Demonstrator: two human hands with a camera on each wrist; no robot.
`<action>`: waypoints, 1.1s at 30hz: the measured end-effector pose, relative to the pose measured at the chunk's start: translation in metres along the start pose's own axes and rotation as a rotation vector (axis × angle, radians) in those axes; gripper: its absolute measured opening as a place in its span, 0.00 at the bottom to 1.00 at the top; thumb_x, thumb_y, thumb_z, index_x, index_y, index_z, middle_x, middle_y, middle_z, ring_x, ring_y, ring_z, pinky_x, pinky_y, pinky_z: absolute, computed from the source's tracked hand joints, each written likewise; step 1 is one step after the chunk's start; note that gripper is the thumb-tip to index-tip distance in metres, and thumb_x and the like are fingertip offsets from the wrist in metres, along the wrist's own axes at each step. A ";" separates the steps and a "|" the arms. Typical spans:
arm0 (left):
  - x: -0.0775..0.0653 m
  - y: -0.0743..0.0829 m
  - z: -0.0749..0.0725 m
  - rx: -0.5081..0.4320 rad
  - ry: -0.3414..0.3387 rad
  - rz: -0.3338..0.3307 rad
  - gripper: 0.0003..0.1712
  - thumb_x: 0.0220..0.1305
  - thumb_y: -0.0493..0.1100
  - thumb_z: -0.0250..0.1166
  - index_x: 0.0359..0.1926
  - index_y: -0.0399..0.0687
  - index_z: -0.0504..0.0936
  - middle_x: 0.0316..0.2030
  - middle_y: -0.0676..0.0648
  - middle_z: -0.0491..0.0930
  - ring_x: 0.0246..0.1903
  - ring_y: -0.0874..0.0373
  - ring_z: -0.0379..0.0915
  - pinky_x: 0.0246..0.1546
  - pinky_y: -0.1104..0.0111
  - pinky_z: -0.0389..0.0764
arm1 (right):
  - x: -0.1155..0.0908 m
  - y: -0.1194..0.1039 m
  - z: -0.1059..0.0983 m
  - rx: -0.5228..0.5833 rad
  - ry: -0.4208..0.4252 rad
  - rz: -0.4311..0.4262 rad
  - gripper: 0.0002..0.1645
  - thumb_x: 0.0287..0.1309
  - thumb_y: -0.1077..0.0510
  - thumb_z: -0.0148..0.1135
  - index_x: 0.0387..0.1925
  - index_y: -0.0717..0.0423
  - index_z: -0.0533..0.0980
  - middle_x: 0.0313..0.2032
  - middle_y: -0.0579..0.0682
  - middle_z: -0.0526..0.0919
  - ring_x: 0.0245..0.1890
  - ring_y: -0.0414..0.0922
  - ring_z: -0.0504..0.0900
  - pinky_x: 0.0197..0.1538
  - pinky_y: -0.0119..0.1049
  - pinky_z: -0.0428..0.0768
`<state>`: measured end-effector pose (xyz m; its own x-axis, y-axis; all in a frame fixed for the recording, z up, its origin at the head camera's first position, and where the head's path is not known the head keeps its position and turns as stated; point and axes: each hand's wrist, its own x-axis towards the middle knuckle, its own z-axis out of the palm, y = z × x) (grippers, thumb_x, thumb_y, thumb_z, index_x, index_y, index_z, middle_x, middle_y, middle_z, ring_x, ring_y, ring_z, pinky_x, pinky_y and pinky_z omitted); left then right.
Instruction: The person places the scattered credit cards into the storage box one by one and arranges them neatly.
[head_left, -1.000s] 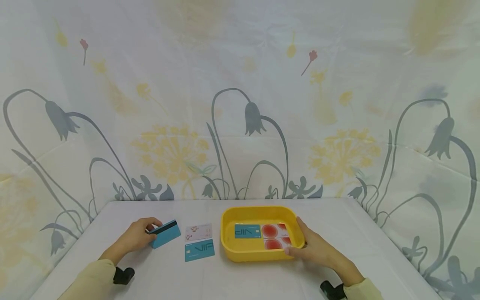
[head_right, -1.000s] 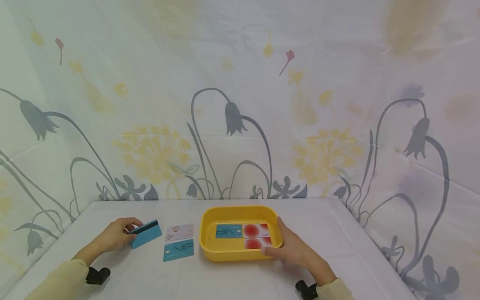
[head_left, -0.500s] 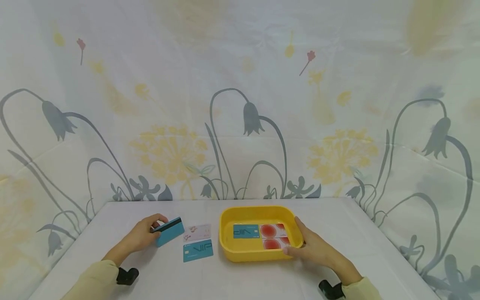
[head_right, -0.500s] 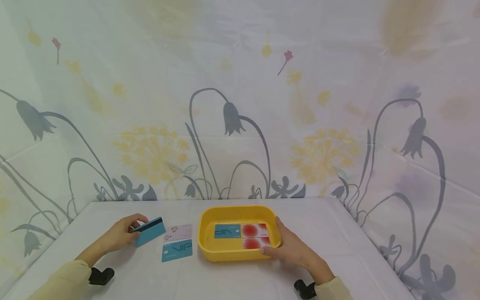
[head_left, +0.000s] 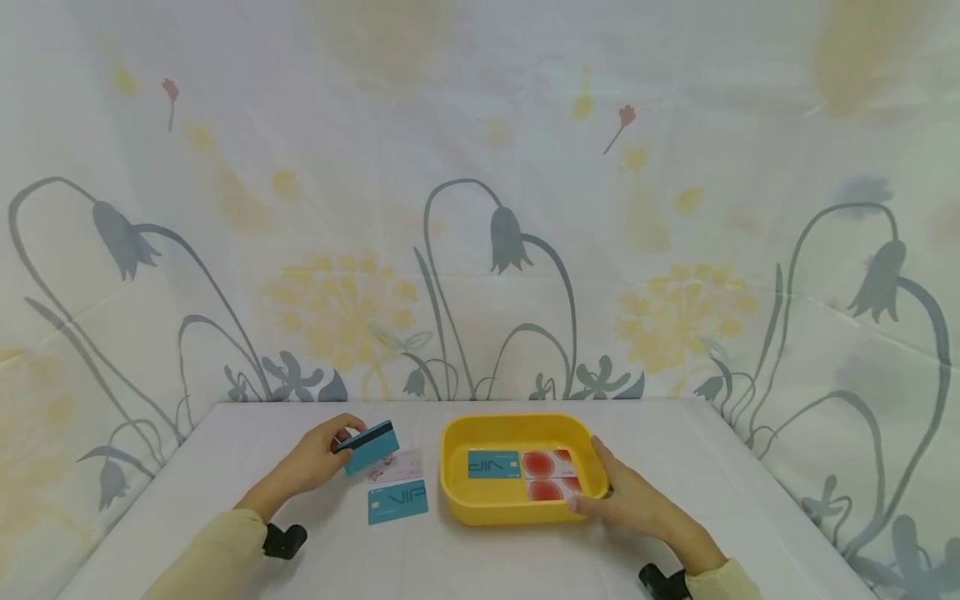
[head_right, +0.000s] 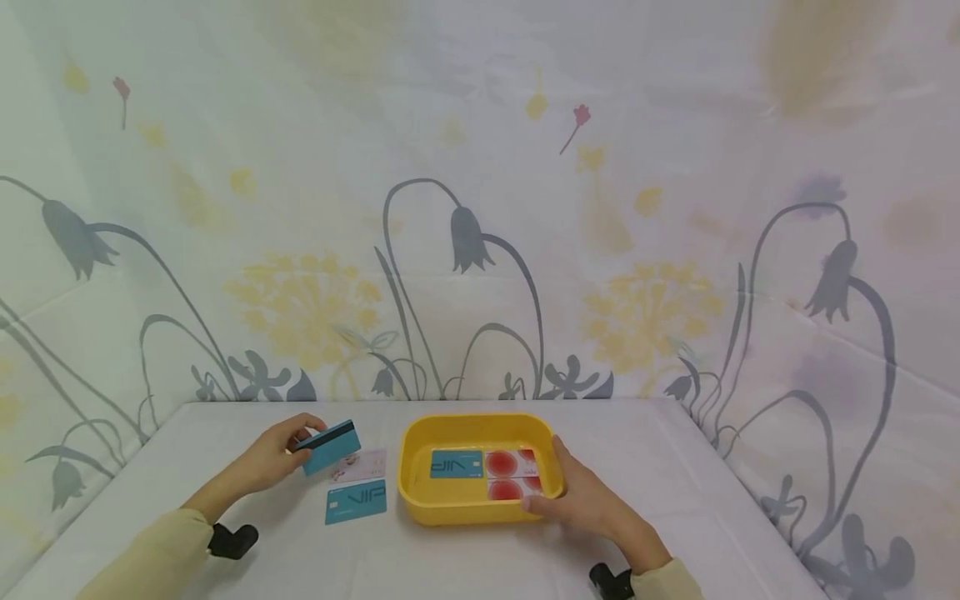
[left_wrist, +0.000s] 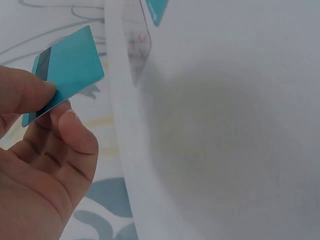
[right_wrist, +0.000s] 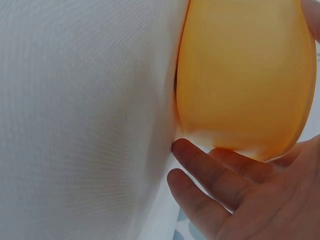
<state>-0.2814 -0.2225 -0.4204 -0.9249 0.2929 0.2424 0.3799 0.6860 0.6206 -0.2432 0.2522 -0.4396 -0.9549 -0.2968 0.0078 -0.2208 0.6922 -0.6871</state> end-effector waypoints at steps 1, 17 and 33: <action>0.001 0.002 0.000 0.001 -0.004 0.006 0.19 0.57 0.28 0.57 0.49 0.46 0.76 0.37 0.44 0.75 0.31 0.55 0.66 0.33 0.62 0.70 | 0.000 0.000 0.000 -0.002 0.000 -0.002 0.64 0.50 0.35 0.66 0.75 0.53 0.40 0.72 0.58 0.52 0.60 0.54 0.65 0.61 0.59 0.65; 0.015 0.031 0.002 -0.041 -0.013 0.121 0.17 0.60 0.29 0.58 0.49 0.47 0.74 0.36 0.46 0.75 0.32 0.56 0.67 0.33 0.63 0.70 | 0.003 0.002 -0.001 0.032 -0.006 -0.048 0.62 0.50 0.38 0.68 0.75 0.44 0.41 0.69 0.52 0.59 0.54 0.49 0.69 0.57 0.53 0.70; 0.028 0.053 0.011 -0.084 -0.066 0.141 0.18 0.61 0.29 0.57 0.50 0.48 0.73 0.36 0.47 0.75 0.32 0.56 0.69 0.33 0.65 0.75 | 0.003 0.003 -0.001 0.027 -0.008 0.000 0.64 0.49 0.36 0.67 0.75 0.49 0.40 0.70 0.56 0.56 0.56 0.51 0.68 0.59 0.56 0.68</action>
<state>-0.2869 -0.1709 -0.3894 -0.8586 0.4273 0.2832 0.5003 0.5781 0.6446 -0.2470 0.2541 -0.4410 -0.9532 -0.3024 0.0019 -0.2153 0.6740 -0.7067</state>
